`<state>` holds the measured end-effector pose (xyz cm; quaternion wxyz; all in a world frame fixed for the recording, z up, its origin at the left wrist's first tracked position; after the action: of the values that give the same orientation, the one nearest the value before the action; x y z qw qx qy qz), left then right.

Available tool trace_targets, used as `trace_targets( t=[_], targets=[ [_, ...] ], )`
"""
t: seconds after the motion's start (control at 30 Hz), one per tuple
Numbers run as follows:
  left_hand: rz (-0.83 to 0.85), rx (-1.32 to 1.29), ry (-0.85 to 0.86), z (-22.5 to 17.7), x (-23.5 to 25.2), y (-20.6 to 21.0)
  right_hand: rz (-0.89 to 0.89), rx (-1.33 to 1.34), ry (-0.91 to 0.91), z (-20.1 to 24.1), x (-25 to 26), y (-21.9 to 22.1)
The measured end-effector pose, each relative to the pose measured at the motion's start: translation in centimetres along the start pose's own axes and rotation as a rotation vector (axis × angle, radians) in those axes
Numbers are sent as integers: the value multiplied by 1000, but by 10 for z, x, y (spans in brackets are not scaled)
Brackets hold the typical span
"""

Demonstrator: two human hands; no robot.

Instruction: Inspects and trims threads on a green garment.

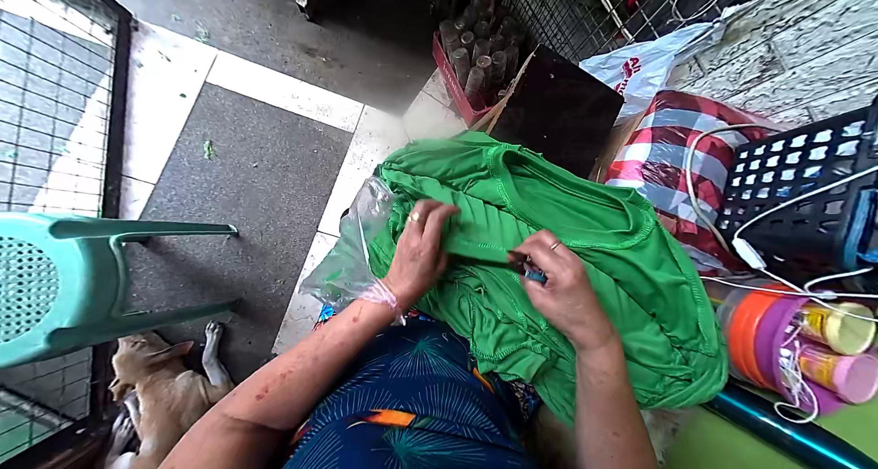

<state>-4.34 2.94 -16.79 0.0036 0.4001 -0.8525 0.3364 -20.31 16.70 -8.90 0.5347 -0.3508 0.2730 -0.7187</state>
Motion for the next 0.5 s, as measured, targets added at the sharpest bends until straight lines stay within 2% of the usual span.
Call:
trace_targets(
  t=[0.07,0.17,0.23,0.33,0.43,0.5],
  targets=[
    [24,46,30,16,-31,14,146,56,66,-6,-10,5],
    [74,36,34,27,-44,11,227,119,163,-5,-7,1],
    [99,-40,-10,25,-43,0,220,127,238,-2,-3,0],
    [0,-127,-40,13,-35,-14,218,132,290,1,0,1],
    [-60,-171,58,-5,-18,-19,233,141,283,1,-1,1],
    [15,-149,128,-12,-10,-12,255,143,295,2,-1,-1]
  ],
)
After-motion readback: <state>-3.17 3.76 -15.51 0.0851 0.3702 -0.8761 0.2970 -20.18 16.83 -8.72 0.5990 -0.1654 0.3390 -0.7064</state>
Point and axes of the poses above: each hand's wrist, its own x-axis towards the middle knuckle, its own y-axis out of the palm, z = x × y, the point moved 1 cm from there along x, towards the middle knuckle, and after that the axes turned 4 degrees about -y, right-handed, at the moved point
